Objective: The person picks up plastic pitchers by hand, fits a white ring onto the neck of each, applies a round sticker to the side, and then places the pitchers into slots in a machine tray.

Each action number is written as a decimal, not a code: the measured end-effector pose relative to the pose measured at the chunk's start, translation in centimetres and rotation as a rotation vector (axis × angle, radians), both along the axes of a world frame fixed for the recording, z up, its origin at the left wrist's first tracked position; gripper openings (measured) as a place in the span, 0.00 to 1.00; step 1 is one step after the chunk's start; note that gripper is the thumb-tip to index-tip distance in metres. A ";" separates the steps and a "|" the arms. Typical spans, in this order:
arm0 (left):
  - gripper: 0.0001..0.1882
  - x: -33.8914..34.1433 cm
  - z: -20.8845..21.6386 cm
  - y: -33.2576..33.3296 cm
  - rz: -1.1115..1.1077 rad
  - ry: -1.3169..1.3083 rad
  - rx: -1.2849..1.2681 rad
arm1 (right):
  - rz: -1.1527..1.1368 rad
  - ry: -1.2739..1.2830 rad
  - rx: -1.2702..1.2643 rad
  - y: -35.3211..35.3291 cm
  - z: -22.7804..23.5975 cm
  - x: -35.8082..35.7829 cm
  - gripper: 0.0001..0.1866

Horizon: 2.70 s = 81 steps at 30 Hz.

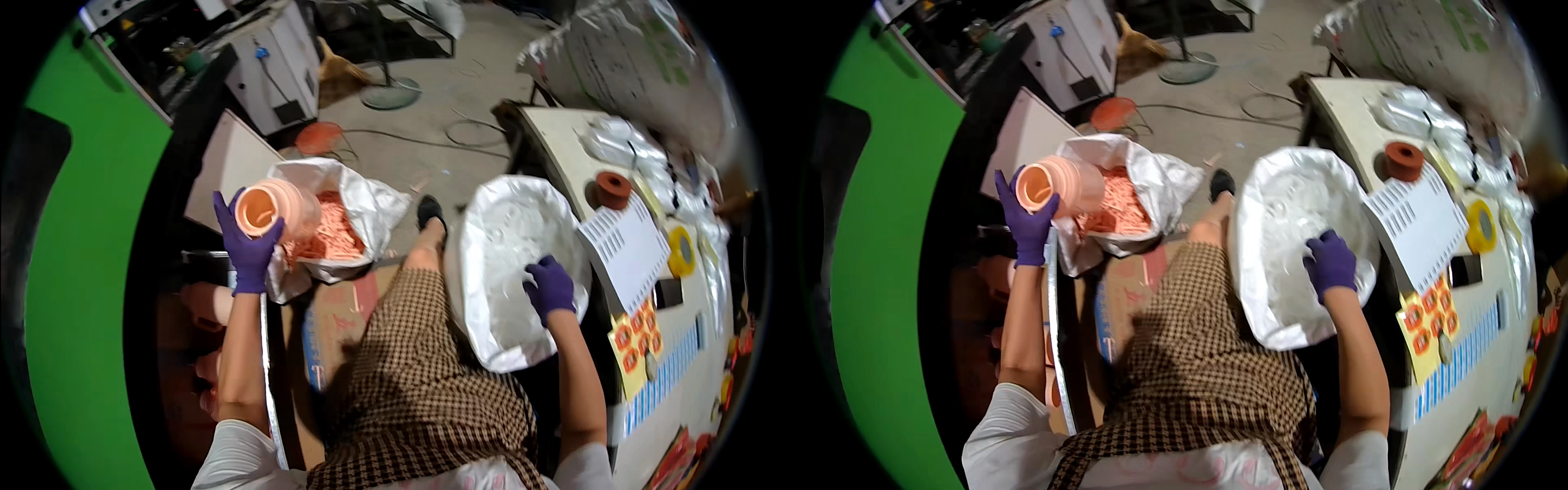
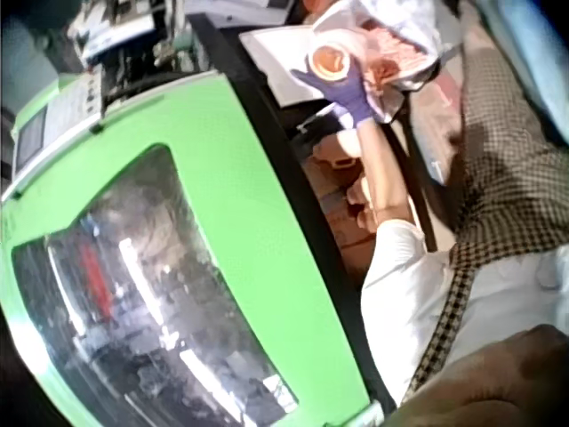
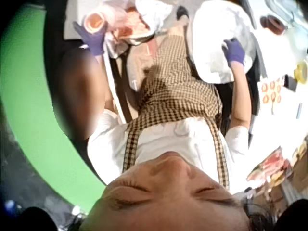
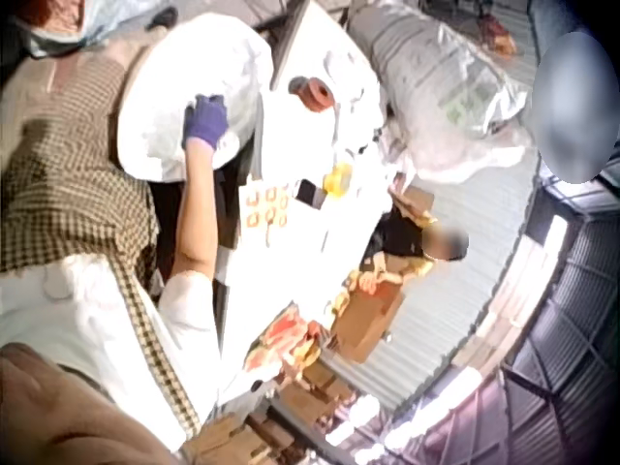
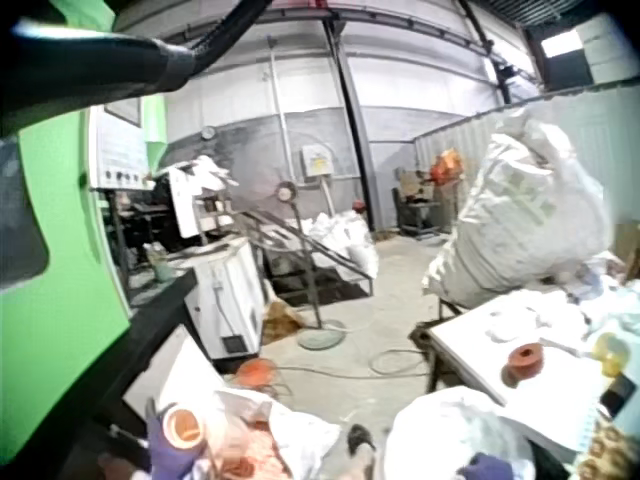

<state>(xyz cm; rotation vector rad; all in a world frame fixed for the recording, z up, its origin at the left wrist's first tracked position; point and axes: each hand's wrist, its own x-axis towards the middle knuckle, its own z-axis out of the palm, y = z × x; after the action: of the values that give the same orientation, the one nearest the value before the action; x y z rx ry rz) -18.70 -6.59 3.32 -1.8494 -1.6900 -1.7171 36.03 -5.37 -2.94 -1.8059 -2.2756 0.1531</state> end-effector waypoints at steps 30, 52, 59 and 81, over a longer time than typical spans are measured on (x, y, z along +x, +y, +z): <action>0.50 13.8 -1.2 -12.1 -0.272 0.278 -0.559 | -0.214 0.828 -0.453 -5.3 7.4 -1.7 0.20; 0.34 20.6 -0.1 -10.9 -0.525 0.163 -0.532 | 0.374 1.440 -0.503 -11.8 0.7 -20.1 0.08; 0.37 23.1 2.1 -10.2 -0.707 0.525 -0.417 | 0.730 0.594 -0.451 -11.7 4.6 -14.4 0.10; 0.17 29.1 -7.3 -10.5 -1.259 1.215 0.133 | -0.895 0.378 0.459 -32.0 1.6 21.4 0.18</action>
<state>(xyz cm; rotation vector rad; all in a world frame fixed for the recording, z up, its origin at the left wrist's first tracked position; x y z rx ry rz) 10.42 -17.07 -3.96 -3.0181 0.1250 -0.2982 57.39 -37.36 -1.31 -2.0932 -1.0018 -0.1603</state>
